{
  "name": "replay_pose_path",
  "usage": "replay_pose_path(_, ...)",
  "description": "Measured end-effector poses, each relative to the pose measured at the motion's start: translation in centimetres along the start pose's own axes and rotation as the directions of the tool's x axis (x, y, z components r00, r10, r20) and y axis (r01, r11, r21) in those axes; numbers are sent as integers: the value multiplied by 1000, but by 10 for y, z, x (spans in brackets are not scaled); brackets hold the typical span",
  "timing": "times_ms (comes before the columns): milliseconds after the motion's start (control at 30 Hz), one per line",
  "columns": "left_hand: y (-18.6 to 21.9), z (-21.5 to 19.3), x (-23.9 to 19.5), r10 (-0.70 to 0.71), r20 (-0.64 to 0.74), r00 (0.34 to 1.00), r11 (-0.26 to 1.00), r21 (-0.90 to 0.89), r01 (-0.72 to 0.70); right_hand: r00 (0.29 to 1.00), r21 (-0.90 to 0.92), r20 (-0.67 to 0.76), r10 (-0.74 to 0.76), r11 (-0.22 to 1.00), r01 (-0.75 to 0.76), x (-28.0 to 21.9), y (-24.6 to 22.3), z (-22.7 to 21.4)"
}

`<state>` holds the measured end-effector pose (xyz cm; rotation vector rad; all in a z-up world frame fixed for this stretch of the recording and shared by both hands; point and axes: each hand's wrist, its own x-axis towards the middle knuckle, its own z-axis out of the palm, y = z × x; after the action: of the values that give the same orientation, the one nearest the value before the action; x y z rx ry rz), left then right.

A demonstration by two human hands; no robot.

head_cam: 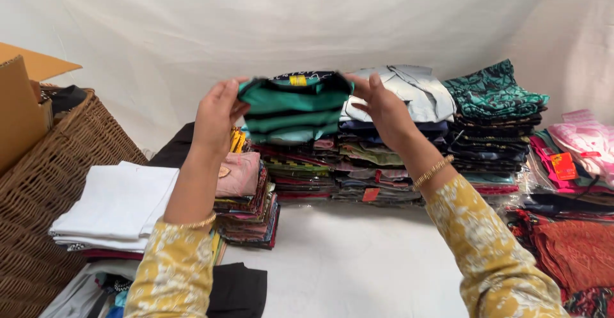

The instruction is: The person folds various garments, including a striped top, black t-shirts, and camouflage shorts, on a white table. They smooth each item, fold it into a compact rectangle, and place it onto a growing stack of folded clothes.

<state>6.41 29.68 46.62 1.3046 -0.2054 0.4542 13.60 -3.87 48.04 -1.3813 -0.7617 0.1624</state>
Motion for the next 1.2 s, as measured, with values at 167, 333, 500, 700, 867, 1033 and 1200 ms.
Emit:
replay_pose_path(167, -45, 0, 103, 64, -54, 996, 997, 57, -61, 981, -40, -189, -30, 999, 23, 101, 42, -24)
replay_pose_path(333, -196, -37, 163, -137, -166, 976, 961, 215, 172, 937, 3, -233, 260, 964, -266, 132, 147, -46)
replay_pose_path(500, -289, -76, 171, -205, -254, 945, 909, 308, 280, 862, -20, -247, 443, 887, -462, 121, 162, -45)
replay_pose_path(700, -205, -43, 127, -99, -317, 943, 911, 352, 214, 864, -135, -265, 429, 870, -473, 119, 154, -36)
replay_pose_path(867, -177, -42, 58, 124, -139, 983, 708, 706, 10, 942, -632, -301, 148, 709, -313, 44, 99, 10)
replay_pose_path(1033, -164, -74, -136, -220, 164, 962, 822, 563, 91, 959, -638, -225, 171, 718, -278, -157, 166, 17)
replay_pose_path(1200, -236, -142, -313, -377, -28, 926, 200, 974, 111, 330, -468, -276, 903, 174, -866, -403, 300, 3)
